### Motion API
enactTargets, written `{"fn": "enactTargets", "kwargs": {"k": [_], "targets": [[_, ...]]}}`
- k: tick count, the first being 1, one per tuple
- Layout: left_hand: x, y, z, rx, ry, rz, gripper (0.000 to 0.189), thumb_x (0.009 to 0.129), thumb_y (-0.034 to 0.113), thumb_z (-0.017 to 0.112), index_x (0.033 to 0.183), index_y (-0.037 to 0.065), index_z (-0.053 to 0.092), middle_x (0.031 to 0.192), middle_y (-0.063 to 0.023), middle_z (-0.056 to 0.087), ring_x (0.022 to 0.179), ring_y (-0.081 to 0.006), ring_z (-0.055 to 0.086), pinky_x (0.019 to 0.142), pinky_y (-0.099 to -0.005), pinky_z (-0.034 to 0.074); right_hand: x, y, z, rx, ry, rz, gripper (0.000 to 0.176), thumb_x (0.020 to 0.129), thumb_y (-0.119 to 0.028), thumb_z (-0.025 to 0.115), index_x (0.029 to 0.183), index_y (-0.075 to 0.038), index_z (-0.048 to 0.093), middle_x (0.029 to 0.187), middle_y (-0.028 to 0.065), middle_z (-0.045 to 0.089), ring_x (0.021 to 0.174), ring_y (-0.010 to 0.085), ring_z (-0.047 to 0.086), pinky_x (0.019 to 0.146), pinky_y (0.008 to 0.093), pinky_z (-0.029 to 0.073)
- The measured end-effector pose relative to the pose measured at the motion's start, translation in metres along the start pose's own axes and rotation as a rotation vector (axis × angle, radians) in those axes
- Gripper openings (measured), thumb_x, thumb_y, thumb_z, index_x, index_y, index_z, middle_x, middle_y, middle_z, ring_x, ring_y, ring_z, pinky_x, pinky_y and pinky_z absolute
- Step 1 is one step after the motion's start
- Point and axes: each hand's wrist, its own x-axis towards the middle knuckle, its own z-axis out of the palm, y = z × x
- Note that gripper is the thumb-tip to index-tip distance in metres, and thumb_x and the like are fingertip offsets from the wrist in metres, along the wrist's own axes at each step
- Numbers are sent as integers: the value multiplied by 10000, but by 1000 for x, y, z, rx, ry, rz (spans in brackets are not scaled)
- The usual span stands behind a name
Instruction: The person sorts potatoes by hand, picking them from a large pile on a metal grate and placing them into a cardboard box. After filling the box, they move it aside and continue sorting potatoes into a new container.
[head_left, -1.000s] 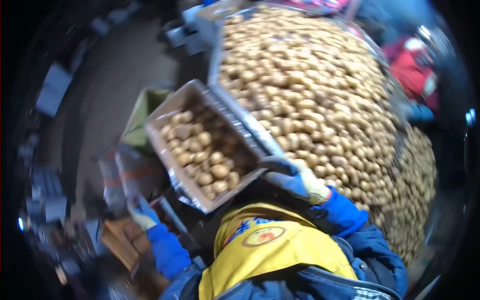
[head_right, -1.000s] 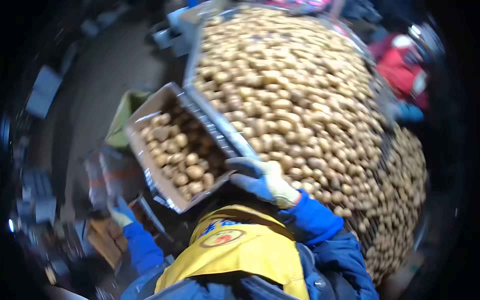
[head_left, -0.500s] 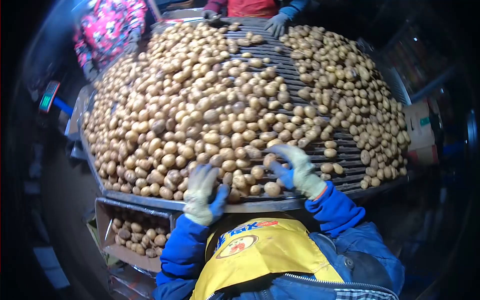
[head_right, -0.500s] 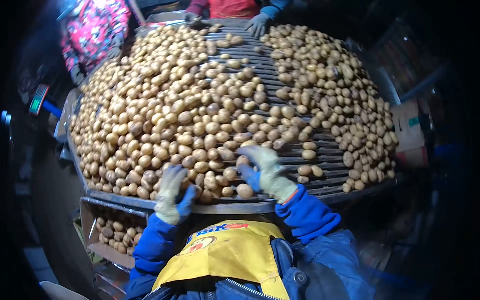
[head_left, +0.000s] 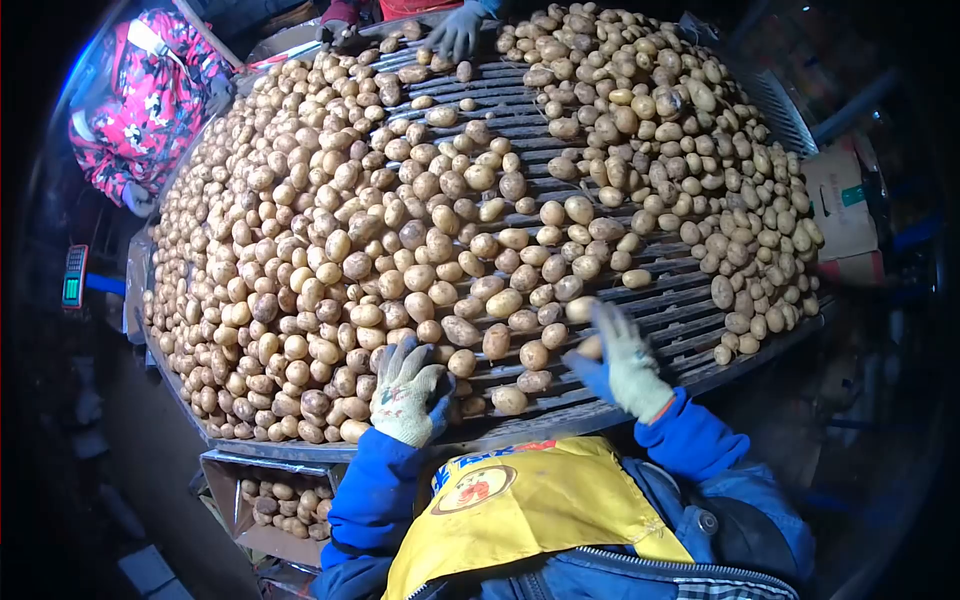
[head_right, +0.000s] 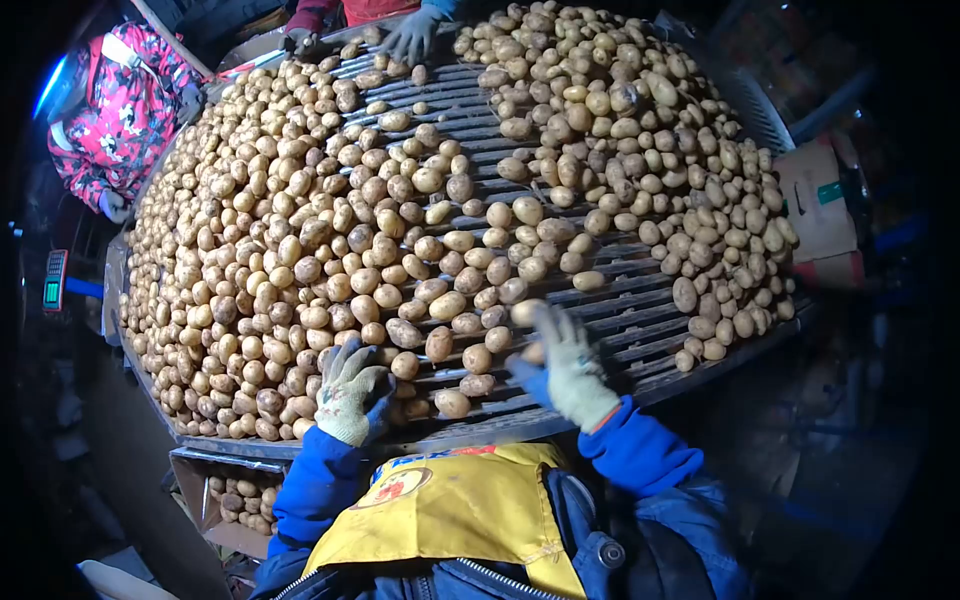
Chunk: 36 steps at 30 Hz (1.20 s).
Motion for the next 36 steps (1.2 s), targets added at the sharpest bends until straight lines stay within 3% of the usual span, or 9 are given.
{"fn": "enactTargets", "kwargs": {"k": [2,7,11,13,17,22,25,29,36], "targets": [[1,5,0,-16,11,-19,251,880,251,730,1091,118,755,1348,-186,631,1391,-453,472,1190,-593,312,9,-16,3,380,54,-230,640,822,-249,865,1374,-49,609,1442,235,560,1284,411,601,1030,452,534],[3,8,1,-60,62,-32,235,880,233,742,1085,121,762,1314,-192,651,1378,-455,492,1183,-586,326,90,14,-22,420,300,-116,392,892,-159,776,1243,-20,671,1206,204,702,1101,354,693,953,416,561],[4,12,1,-35,102,-60,224,880,228,752,1073,115,766,1280,-189,661,1356,-451,507,1171,-567,349,147,26,-10,-313,277,-119,686,904,-577,681,1402,-110,602,1394,207,605,1225,378,617,1121,459,417],[6,12,2,-41,99,-50,217,885,230,750,1069,116,767,1276,-185,662,1345,-444,515,1162,-567,358,169,2,0,-234,237,-172,738,893,-633,658,1429,-133,579,1410,189,604,1236,358,615,1139,469,375],[7,12,5,-32,106,-68,220,904,252,737,1081,125,770,1283,-182,664,1354,-435,517,1173,-563,348,204,-43,8,404,-142,-298,843,908,-660,659,1499,-78,509,1503,182,545,1392,349,516,1158,421,394],[4,11,4,-34,100,-76,223,909,260,736,1084,127,772,1296,-182,663,1357,-434,513,1174,-557,351,181,-77,-4,1073,-317,-290,650,965,-368,740,1485,-43,523,1495,147,562,1318,202,561,1098,344,462],[4,11,5,-46,103,-68,226,909,264,736,1086,127,773,1297,-181,665,1353,-433,515,1175,-552,353,138,-46,-25,655,84,-368,422,958,-232,757,1312,-24,661,1207,108,733,1091,157,671,945,284,532],[5,9,5,-37,95,-63,229,911,272,738,1084,125,773,1306,-178,658,1359,-430,509,1176,-549,350,61,-18,-71,397,-272,127,266,943,-233,759,1120,-35,754,959,92,773,853,141,716,795,316,570],[10,12,5,-14,120,-61,207,927,238,730,1079,103,772,1238,-163,688,1287,-412,567,1129,-525,396,-21,-15,-11,-247,-193,-363,486,836,-520,773,915,-69,608,770,164,684,740,368,698,665,514,512]]}}
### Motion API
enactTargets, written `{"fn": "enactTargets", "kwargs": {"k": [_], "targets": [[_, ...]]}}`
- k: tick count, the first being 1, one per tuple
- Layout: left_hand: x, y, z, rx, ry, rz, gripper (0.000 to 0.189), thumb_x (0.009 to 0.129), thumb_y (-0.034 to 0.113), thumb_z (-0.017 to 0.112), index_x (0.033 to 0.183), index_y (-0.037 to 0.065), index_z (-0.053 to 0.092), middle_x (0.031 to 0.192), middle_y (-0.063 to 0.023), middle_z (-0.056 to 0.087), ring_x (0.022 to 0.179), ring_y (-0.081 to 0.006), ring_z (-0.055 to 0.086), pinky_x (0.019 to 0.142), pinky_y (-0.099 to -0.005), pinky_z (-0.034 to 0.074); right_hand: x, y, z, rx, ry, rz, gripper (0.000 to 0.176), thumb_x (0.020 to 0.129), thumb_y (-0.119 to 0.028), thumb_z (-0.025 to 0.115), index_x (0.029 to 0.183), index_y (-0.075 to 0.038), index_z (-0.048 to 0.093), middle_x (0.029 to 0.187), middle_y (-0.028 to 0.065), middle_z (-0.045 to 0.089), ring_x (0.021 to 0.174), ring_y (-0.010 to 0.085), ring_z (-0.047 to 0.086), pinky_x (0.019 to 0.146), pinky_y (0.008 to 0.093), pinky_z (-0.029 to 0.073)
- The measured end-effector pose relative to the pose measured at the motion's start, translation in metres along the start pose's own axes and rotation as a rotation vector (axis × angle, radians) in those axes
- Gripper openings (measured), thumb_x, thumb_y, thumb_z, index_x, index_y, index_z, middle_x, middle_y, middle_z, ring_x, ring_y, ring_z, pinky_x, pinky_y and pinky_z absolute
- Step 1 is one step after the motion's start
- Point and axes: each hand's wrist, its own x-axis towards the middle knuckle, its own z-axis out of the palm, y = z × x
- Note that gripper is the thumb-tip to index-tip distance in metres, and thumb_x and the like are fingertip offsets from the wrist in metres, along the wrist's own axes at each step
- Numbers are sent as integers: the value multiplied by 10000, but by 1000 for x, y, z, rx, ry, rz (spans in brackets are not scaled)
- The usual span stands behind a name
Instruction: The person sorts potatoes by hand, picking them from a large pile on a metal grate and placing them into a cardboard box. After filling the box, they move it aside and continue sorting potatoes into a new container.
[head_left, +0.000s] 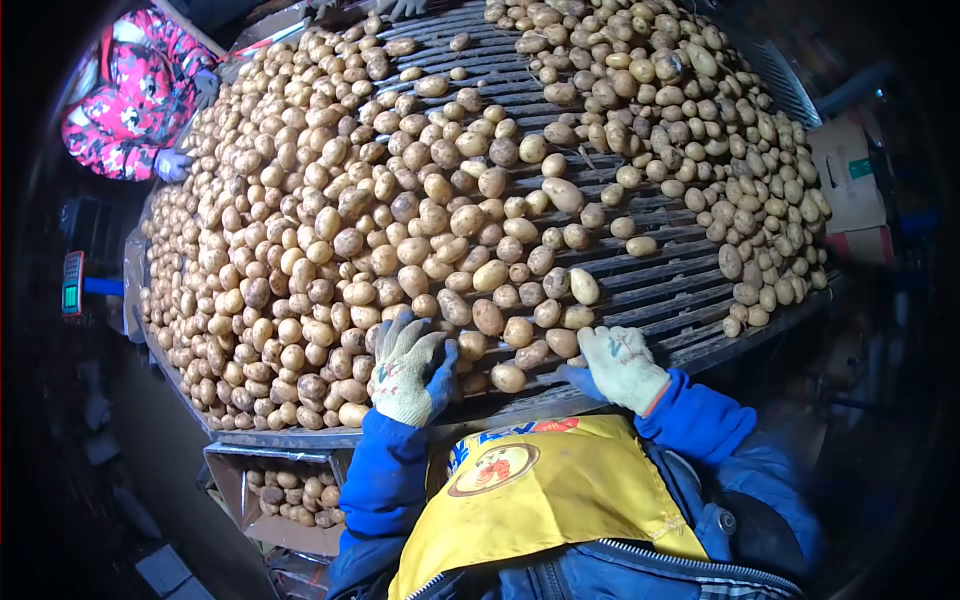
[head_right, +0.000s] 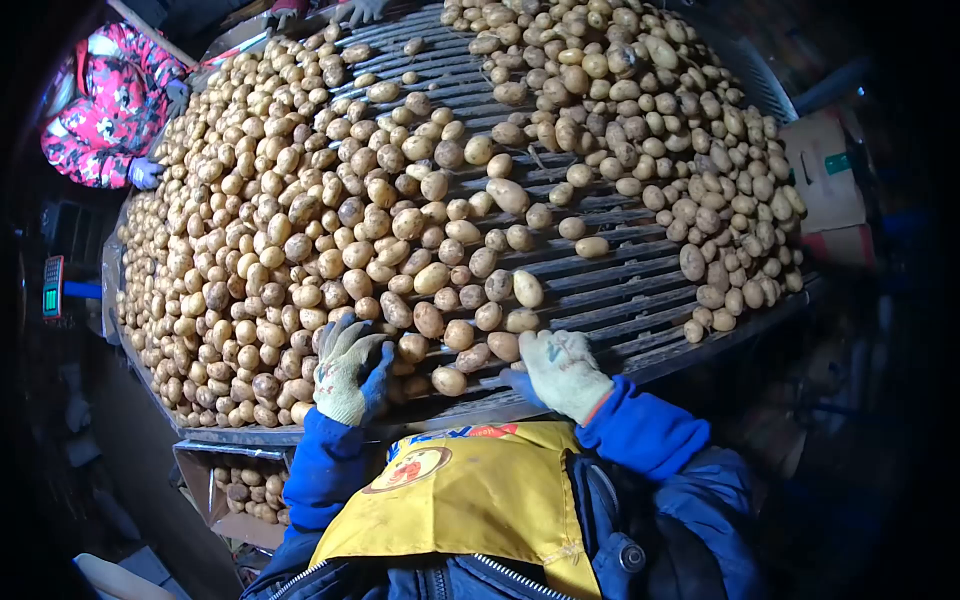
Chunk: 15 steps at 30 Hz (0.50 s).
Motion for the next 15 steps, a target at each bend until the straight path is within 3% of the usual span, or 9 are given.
{"fn": "enactTargets", "kwargs": {"k": [4,5,7,8,9,11,13,14,15], "targets": [[5,7,-4,-268,128,-59,202,915,141,738,1101,66,759,1142,-184,719,1120,-390,673,1010,-454,518,6,21,-5,186,-51,69,432,840,-490,782,867,-84,637,772,141,693,725,336,704,640,477,510],[0,4,1,-294,183,-75,227,955,166,723,1152,57,753,1170,-166,724,1101,-326,697,964,-430,552,5,27,-23,224,-112,183,391,861,-456,777,848,-77,681,757,136,708,708,341,709,646,457,526],[5,16,-3,-810,129,-334,269,1002,195,694,1223,45,726,1199,-133,716,1113,-248,696,954,-387,568,8,31,-46,342,-52,387,379,875,-445,772,918,-71,726,809,152,732,731,339,717,666,426,548],[9,16,-9,-1238,-46,-530,363,1047,250,637,1349,48,652,1274,-117,681,1146,-218,677,968,-369,570,18,30,-57,344,-120,466,393,893,-420,778,1052,-62,744,848,157,739,759,289,731,717,400,564],[15,22,-11,-1553,-174,-549,523,1059,332,611,1506,85,499,1406,-132,599,1208,-253,647,969,-408,573,22,24,-55,343,-113,466,393,893,-420,778,1052,-62,744,848,157,739,759,289,731,717,400,564],[29,35,4,-1739,-337,-668,646,1065,440,566,1589,123,361,1500,-139,515,1278,-292,602,976,-462,566,36,9,-48,1108,83,198,437,906,-363,793,1181,-32,719,895,146,742,804,214,731,754,368,573],[41,61,5,-1991,-462,-792,550,1064,518,513,1517,207,495,1418,-114,589,1290,-346,583,958,-562,561,55,2,-81,743,20,6,482,902,-271,814,1265,16,678,958,132,747,864,139,714,769,309,577],[41,66,8,-2027,-481,-882,626,1067,527,505,1538,123,417,1457,-132,541,1213,-317,616,924,-487,566,68,13,-74,835,24,89,480,897,-275,816,1264,4,682,951,130,744,850,157,717,756,320,577],[38,56,22,-2178,-553,-824,550,1065,519,516,1433,111,530,1314,-111,621,1101,-298,635,862,-458,565,83,24,-69,925,27,170,478,892,-278,819,1263,-7,686,943,128,740,837,176,721,742,330,576]]}}
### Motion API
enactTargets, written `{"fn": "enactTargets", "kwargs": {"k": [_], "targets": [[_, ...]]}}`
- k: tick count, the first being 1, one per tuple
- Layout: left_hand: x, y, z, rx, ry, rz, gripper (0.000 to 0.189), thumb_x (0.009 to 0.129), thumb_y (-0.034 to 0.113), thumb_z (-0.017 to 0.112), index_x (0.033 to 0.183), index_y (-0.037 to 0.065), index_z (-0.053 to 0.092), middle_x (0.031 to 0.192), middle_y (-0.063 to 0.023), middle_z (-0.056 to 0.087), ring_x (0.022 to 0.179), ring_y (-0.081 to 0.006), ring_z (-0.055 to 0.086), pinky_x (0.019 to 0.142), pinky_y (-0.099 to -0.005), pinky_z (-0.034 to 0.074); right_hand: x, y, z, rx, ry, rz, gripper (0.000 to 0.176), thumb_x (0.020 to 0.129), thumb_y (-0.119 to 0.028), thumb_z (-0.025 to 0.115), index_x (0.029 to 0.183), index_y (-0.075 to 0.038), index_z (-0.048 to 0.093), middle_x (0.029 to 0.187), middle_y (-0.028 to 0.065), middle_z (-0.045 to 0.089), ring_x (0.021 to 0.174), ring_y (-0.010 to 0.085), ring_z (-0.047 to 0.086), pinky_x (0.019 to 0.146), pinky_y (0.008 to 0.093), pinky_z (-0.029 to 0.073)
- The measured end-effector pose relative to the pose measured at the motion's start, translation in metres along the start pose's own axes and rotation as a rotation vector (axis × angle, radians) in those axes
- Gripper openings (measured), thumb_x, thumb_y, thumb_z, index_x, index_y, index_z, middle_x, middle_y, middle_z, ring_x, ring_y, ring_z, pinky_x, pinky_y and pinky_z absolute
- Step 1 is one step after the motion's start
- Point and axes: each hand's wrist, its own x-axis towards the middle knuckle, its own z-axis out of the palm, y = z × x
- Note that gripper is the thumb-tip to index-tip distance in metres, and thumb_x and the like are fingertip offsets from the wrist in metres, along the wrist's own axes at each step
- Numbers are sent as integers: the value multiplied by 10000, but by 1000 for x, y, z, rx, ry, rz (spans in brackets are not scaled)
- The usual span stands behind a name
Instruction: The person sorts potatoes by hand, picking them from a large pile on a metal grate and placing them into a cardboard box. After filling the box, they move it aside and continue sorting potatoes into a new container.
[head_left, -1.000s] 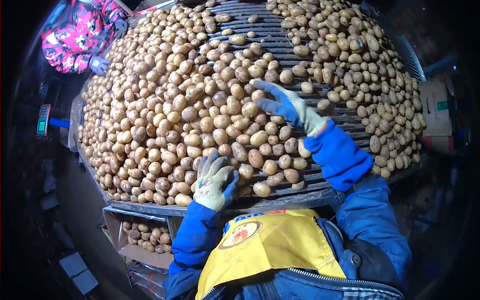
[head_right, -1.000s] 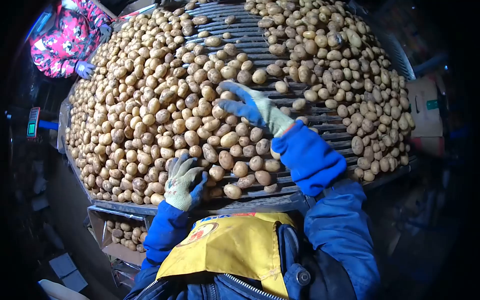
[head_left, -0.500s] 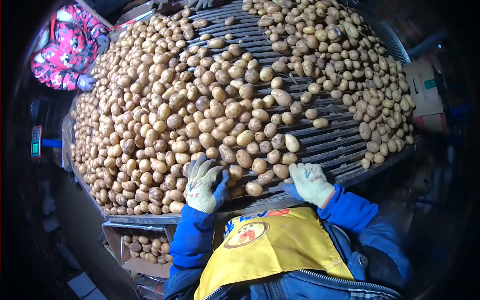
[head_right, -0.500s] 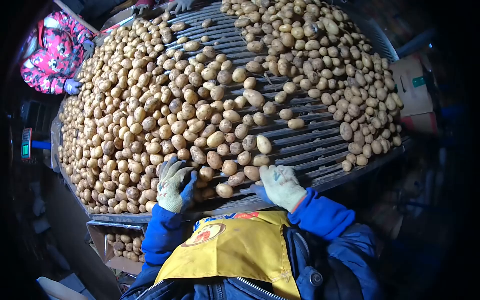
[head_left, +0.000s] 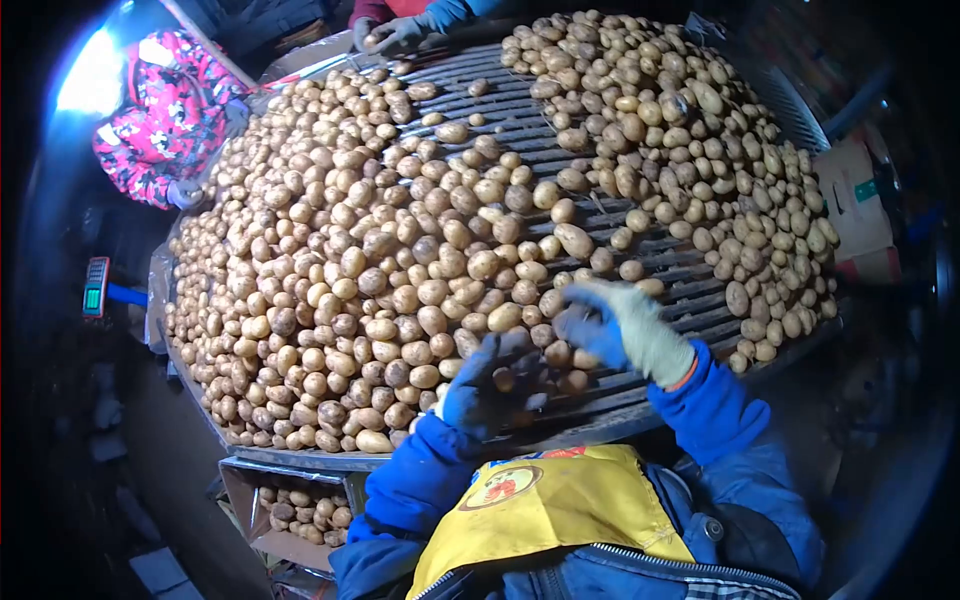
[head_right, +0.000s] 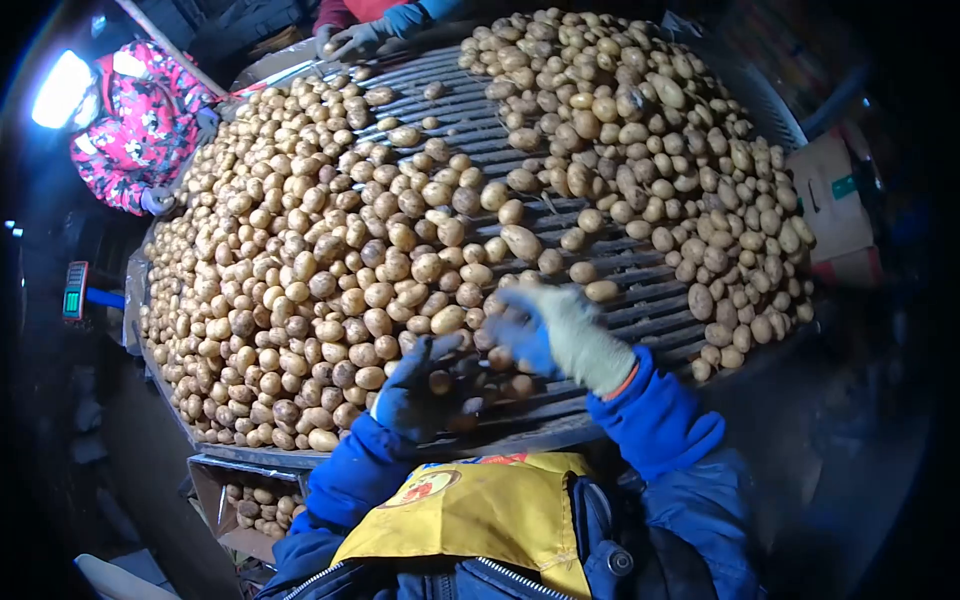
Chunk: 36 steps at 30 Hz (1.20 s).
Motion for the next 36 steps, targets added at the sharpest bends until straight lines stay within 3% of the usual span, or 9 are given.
{"fn": "enactTargets", "kwargs": {"k": [4,10,12,14,22,28,30,32,36], "targets": [[-9,12,-10,69,-16,77,438,1080,474,506,1148,63,642,1006,-103,681,898,-228,657,743,-360,551,75,44,-22,-694,404,-218,491,873,-296,780,1272,-43,644,1038,181,716,863,341,703,770,469,567],[-32,21,-7,114,90,185,369,1037,469,607,1034,111,699,779,3,676,682,-149,642,601,-294,505,131,81,2,-792,292,-240,368,906,-278,686,1208,-69,659,1113,202,712,1059,404,671,915,495,538],[-41,24,-1,174,326,229,335,1042,451,607,1034,125,685,710,50,601,596,-102,566,526,-257,445,119,50,-14,-555,188,-69,439,875,-264,747,1246,-47,660,1146,201,722,1001,349,710,880,441,573],[-46,26,-21,112,158,222,329,1035,436,618,1064,116,693,711,24,604,583,-113,561,518,-260,447,127,87,-28,-22,202,-252,435,926,-221,716,1300,-19,621,1160,123,709,941,177,674,802,332,575],[-65,25,-7,201,284,309,375,1033,431,618,1056,66,703,638,21,567,532,-95,518,502,-241,413,119,49,-38,1037,345,132,410,1032,-493,580,1148,-114,685,1049,9,706,809,146,666,640,330,563],[-63,19,-15,270,389,322,383,1023,437,632,1035,65,723,697,4,622,570,-107,563,506,-258,440,190,80,-49,114,262,-238,313,927,-306,762,1086,-49,683,941,4,678,727,82,593,611,247,496],[-64,20,-7,266,404,305,409,997,460,652,1072,64,716,691,-2,614,569,-125,537,546,-269,435,186,43,-43,-19,195,-122,406,844,-252,811,1177,-68,671,1014,76,695,805,206,671,696,357,557],[-63,23,5,228,424,277,412,993,457,660,1067,57,724,678,-5,604,565,-134,534,548,-278,438,190,46,-34,-905,272,-275,503,792,-274,822,1240,-127,645,1101,172,680,938,372,691,814,496,559],[-57,22,3,341,444,259,459,1011,476,623,1106,40,730,718,-21,604,601,-133,537,558,-280,442,195,35,-30,-955,180,-169,544,776,-328,811,1261,-187,610,1144,227,654,1011,447,665,856,563,531]]}}
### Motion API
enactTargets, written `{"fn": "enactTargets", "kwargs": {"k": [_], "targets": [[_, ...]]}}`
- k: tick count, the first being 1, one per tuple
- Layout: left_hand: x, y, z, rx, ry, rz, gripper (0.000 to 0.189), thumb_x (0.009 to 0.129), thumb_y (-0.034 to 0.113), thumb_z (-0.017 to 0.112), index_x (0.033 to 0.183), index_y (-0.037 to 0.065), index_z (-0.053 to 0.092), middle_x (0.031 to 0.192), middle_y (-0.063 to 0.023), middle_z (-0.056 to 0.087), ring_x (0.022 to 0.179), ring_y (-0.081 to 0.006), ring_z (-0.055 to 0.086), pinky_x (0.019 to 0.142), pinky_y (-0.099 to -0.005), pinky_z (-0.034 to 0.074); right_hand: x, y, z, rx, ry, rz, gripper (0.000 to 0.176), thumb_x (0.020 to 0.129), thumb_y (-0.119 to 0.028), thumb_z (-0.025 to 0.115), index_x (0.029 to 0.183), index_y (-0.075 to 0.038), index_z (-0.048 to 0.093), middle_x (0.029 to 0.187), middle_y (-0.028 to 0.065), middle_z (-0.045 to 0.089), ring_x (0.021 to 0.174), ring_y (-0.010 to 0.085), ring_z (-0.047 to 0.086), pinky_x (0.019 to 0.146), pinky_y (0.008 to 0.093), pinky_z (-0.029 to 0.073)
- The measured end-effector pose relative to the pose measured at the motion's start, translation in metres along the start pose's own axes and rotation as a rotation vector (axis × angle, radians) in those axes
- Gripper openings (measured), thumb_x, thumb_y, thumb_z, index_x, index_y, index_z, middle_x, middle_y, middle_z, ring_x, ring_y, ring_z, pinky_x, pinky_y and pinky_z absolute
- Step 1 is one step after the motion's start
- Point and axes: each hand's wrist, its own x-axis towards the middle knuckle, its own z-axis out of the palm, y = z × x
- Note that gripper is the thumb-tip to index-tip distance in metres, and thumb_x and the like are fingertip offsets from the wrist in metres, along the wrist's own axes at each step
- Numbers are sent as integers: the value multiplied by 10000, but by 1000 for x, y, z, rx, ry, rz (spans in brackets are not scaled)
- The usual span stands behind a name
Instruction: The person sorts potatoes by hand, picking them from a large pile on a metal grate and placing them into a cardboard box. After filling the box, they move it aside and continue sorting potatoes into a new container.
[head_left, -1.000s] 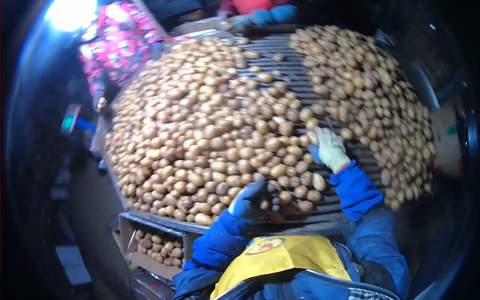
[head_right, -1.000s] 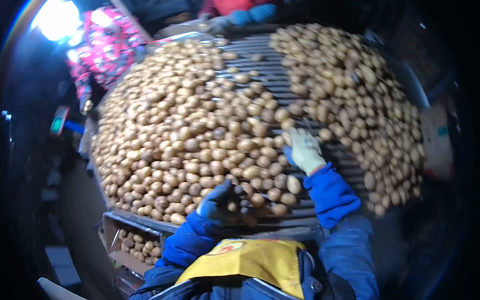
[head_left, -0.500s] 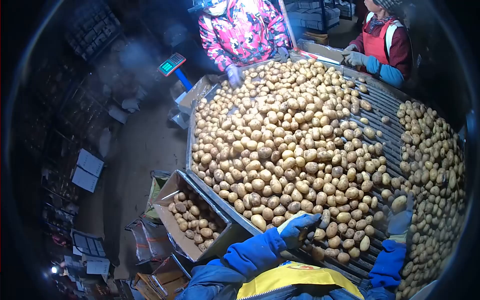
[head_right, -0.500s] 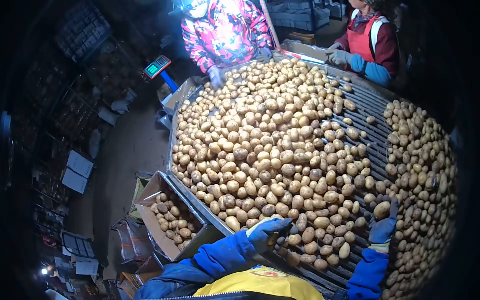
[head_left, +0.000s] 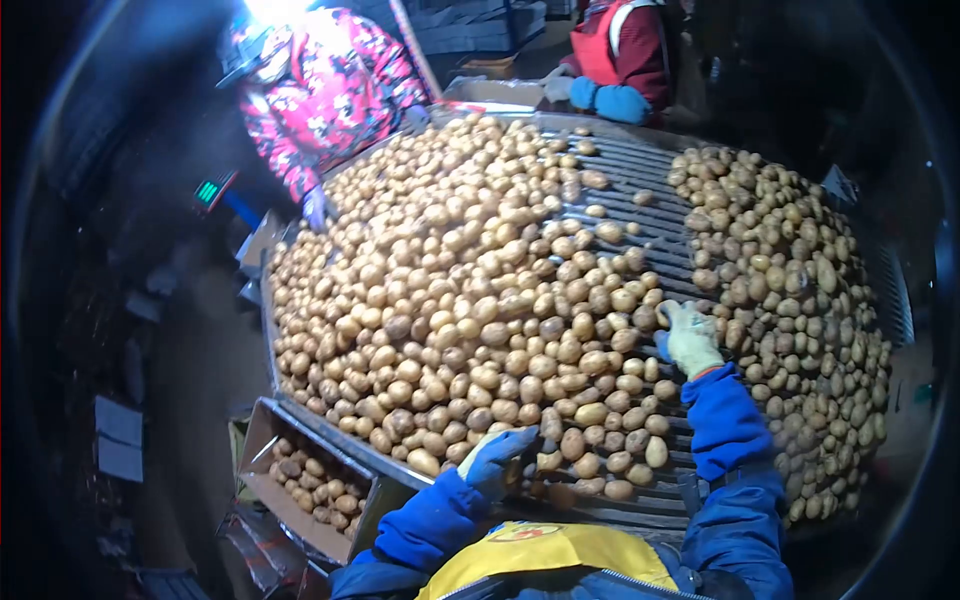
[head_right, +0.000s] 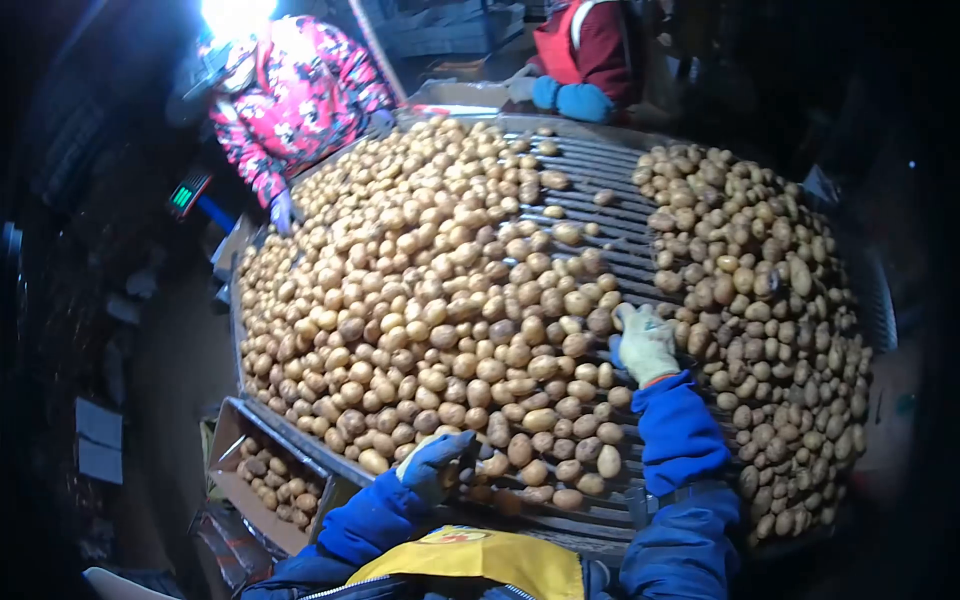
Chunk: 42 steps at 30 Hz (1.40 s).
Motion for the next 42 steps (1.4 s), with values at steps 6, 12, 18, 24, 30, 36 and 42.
{"fn": "enactTargets", "kwargs": {"k": [6,12,18,24,30,36,42], "targets": [[12,-7,-4,-57,-105,-97,441,1031,461,605,1134,47,713,748,-35,631,631,-159,593,577,-309,500,15,1,3,12,-82,32,585,785,-363,814,1269,-128,584,1116,213,691,1029,433,680,845,555,530],[12,-10,3,-86,-135,-145,448,1038,479,590,1131,54,695,736,-26,616,635,-164,595,591,-303,483,39,9,1,40,-116,23,503,762,-318,798,1177,-94,623,1060,222,724,1031,439,689,841,550,532],[5,-6,13,-86,-79,-134,438,1048,458,573,1164,50,680,744,-24,611,656,-167,601,613,-305,502,38,15,11,34,-99,19,479,772,-332,787,1158,-93,633,1027,226,729,984,453,695,843,556,534],[9,-13,-3,-77,-25,-89,423,1058,440,560,1112,42,693,696,-39,570,595,-201,538,568,-345,463,14,13,7,95,-77,-91,460,867,-346,734,1247,-100,650,1024,200,734,967,428,703,843,534,552],[2,-7,7,-75,16,-74,434,1056,470,544,1114,59,673,696,-31,569,599,-201,542,569,-349,470,-27,15,-14,1470,-343,127,420,945,-105,724,1337,9,625,1120,79,713,896,114,682,767,237,566],[5,-9,1,-126,10,-72,420,1041,421,588,1114,16,669,733,-42,609,594,-167,574,576,-306,509,-84,-25,-22,2129,-476,-78,538,1087,-390,512,1461,-4,527,1243,127,708,767,118,668,630,258,553],[-6,-13,-14,-123,-64,-49,428,1058,464,554,1153,72,696,730,2,601,628,-144,553,587,-303,474,-115,-101,-24,2029,-525,-273,546,1047,-313,613,1488,-11,503,1278,134,694,813,118,666,621,259,537]]}}
